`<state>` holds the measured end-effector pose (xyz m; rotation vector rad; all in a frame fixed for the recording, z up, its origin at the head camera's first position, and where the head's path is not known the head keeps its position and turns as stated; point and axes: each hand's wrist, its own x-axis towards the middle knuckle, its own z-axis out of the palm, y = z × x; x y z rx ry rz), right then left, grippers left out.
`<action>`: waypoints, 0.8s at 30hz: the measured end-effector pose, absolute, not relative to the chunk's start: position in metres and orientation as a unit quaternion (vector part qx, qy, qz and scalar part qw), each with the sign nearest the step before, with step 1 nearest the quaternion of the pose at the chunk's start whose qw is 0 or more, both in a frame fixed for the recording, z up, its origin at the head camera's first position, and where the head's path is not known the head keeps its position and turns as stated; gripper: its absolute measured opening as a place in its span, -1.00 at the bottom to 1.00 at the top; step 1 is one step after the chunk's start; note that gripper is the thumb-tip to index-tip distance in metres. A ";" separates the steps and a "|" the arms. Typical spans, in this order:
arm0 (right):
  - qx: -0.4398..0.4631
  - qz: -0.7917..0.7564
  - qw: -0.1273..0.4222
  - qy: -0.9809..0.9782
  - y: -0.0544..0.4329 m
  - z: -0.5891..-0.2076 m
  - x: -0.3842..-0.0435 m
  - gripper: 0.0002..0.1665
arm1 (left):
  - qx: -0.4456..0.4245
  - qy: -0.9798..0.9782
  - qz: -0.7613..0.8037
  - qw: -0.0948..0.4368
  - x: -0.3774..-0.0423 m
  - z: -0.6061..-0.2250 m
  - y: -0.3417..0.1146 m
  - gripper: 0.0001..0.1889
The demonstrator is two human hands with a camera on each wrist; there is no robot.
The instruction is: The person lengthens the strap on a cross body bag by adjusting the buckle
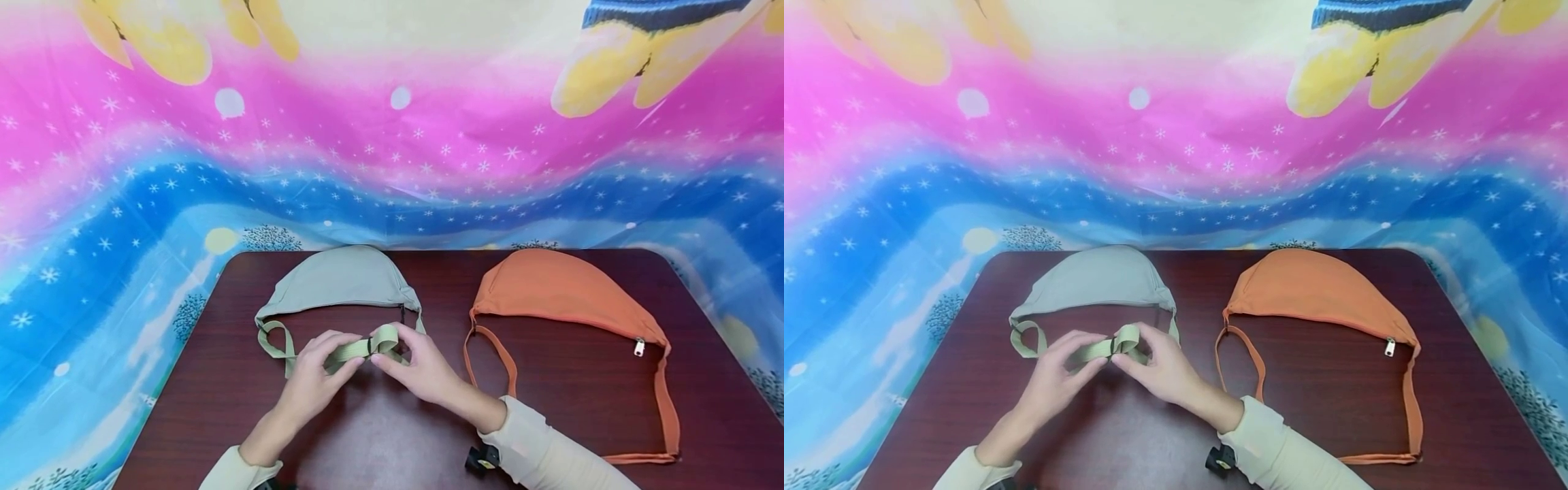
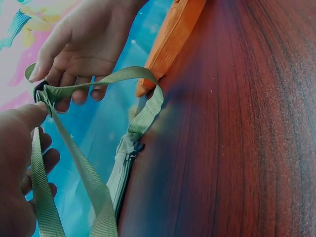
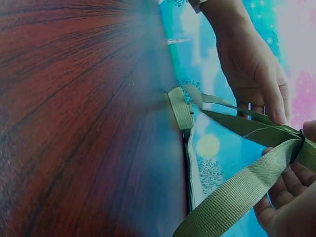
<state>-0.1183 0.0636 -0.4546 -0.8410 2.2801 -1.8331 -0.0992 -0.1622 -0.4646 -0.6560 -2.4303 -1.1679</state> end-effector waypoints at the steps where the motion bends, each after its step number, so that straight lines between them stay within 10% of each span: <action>1: -0.277 -0.605 0.047 0.745 0.064 -0.455 -0.119 -0.67 | -0.231 -0.861 -0.415 0.181 -0.099 -0.465 -0.162 -0.62; 24: -0.253 -0.590 0.014 0.766 0.059 -0.463 -0.122 -0.70 | -0.241 -0.858 -0.423 0.164 -0.103 -0.466 -0.163 -0.47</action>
